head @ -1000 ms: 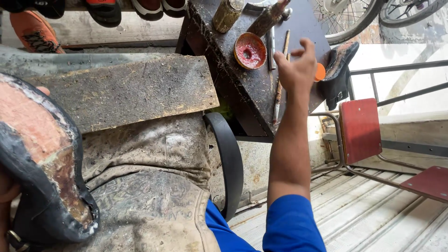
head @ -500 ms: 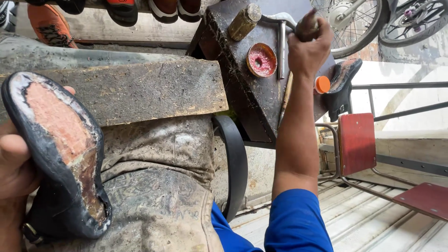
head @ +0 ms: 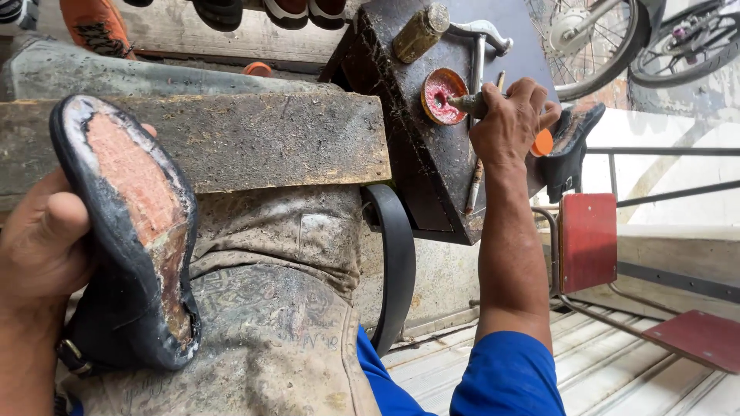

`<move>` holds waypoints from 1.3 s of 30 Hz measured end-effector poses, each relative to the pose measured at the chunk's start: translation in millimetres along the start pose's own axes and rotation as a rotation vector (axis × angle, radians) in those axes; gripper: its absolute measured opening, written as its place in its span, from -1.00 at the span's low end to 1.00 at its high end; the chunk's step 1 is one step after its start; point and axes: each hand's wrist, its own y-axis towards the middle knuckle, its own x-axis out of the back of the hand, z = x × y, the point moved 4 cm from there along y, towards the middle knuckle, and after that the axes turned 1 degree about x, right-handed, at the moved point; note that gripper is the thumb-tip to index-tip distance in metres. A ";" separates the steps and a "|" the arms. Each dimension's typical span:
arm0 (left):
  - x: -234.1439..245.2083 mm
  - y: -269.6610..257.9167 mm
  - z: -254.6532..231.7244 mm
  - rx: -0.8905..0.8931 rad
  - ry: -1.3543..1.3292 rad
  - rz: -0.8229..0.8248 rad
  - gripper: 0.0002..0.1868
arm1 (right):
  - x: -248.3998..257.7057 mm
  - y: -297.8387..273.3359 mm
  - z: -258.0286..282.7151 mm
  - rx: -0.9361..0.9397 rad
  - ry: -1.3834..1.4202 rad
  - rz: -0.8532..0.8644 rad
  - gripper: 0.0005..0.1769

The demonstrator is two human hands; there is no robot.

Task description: The person applies a reddish substance to the sole and heel of a black shoe using a brush. They repeatedly dip the brush into a container to reload the substance and work on different areas of the shoe's bottom.

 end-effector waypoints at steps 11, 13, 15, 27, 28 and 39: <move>6.9 4.5 8.2 0.035 -0.015 0.025 0.15 | 2.5 19.7 19.6 0.077 -0.094 0.043 -0.81; 14.4 5.5 15.2 -0.001 -0.016 0.025 -0.02 | -3.1 21.3 16.2 0.062 -0.111 0.033 -0.77; -1.5 7.2 1.3 0.021 0.000 0.014 0.08 | -3.5 21.8 12.0 0.057 -0.111 0.037 -0.75; -2.9 4.0 -1.1 0.026 0.016 0.008 0.13 | 1.3 15.3 3.7 -0.045 -0.073 0.058 -0.85; 0.9 3.6 1.8 0.003 0.011 0.016 0.11 | 2.3 14.1 2.7 -0.067 -0.040 0.060 -0.84; 5.2 4.0 13.4 -0.035 0.015 -0.006 0.06 | 7.8 -4.3 -14.9 -0.551 0.426 0.377 -0.41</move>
